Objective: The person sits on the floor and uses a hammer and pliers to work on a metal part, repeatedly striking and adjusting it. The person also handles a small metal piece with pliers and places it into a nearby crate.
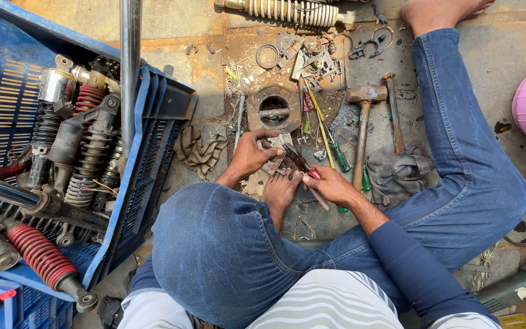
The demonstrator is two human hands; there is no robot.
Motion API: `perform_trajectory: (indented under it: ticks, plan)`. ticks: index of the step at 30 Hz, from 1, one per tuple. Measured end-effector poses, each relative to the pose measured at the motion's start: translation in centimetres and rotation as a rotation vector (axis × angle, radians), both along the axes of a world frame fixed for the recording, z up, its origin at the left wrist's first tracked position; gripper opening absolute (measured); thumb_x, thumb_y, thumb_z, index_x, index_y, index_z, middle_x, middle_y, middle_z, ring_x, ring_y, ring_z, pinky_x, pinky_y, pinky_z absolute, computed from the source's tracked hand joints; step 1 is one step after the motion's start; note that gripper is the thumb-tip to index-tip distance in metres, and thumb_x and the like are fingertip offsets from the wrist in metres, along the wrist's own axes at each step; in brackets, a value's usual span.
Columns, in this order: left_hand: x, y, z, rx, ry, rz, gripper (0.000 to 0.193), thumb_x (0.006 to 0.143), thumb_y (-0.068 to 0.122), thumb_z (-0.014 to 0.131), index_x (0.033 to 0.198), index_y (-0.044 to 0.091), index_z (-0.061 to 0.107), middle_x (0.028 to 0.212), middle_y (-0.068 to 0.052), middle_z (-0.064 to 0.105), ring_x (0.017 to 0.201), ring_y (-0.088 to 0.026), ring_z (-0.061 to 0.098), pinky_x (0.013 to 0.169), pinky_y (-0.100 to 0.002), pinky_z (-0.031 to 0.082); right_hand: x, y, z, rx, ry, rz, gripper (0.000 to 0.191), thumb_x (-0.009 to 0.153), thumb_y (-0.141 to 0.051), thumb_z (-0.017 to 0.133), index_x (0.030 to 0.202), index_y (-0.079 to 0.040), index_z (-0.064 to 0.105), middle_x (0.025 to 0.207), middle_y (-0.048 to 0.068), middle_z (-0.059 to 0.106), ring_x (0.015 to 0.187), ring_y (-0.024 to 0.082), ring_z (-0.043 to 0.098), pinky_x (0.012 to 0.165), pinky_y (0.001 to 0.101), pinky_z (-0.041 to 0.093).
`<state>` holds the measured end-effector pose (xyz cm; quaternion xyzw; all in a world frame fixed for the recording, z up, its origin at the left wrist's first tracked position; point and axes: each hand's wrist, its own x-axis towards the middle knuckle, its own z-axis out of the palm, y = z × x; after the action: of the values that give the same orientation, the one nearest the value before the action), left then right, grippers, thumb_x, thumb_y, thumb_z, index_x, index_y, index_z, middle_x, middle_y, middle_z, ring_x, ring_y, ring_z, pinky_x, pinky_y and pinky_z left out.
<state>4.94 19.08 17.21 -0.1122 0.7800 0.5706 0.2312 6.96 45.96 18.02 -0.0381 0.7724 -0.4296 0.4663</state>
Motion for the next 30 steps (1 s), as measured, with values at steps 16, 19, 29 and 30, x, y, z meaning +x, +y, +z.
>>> perform_trajectory:
  ticks: [16, 19, 29, 30]
  plan:
    - [0.5, -0.5, 0.8, -0.132, 0.078, -0.147, 0.05, 0.076, 0.02, 0.091, 0.121, 0.007, 0.073, 0.091, -0.01, 0.074, 0.073, -0.018, 0.07, 0.068, -0.036, 0.054, 1.7, 0.2, -1.7, -0.241, -0.26, -0.121, 0.024, 0.101, -0.021, 0.061, 0.114, -0.001, 0.06, 0.088, 0.008, 0.069, 0.079, 0.017, 0.069, 0.074, 0.034, 0.06]
    - [0.5, -0.4, 1.0, -0.113, -0.004, -0.161, 0.049, 0.078, 0.019, 0.087, 0.123, 0.008, 0.072, 0.092, -0.008, 0.076, 0.07, -0.016, 0.074, 0.066, -0.034, 0.056, 1.9, 0.3, -1.5, -0.278, -0.267, -0.1, 0.021, 0.098, -0.016, 0.062, 0.113, -0.003, 0.058, 0.089, 0.004, 0.067, 0.081, 0.015, 0.071, 0.074, 0.0322, 0.059]
    - [0.6, 0.1, 1.9, -0.035, -0.04, -0.161, 0.048, 0.08, 0.013, 0.085, 0.124, 0.002, 0.068, 0.089, -0.011, 0.073, 0.068, -0.019, 0.076, 0.059, -0.032, 0.058, 2.4, 0.5, -1.9, -0.296, -0.364, -0.167, 0.018, 0.094, -0.015, 0.07, 0.103, -0.001, 0.063, 0.077, 0.004, 0.063, 0.072, 0.014, 0.062, 0.069, 0.0312, 0.053]
    - [0.5, 0.1, 1.9, -0.013, -0.062, -0.152, 0.049, 0.081, 0.012, 0.084, 0.125, 0.002, 0.067, 0.088, -0.011, 0.073, 0.068, -0.018, 0.077, 0.058, -0.032, 0.059, 2.5, 0.3, -1.8, -0.272, -0.32, -0.153, 0.019, 0.096, -0.017, 0.069, 0.101, -0.001, 0.063, 0.076, 0.004, 0.062, 0.071, 0.014, 0.06, 0.067, 0.031, 0.052]
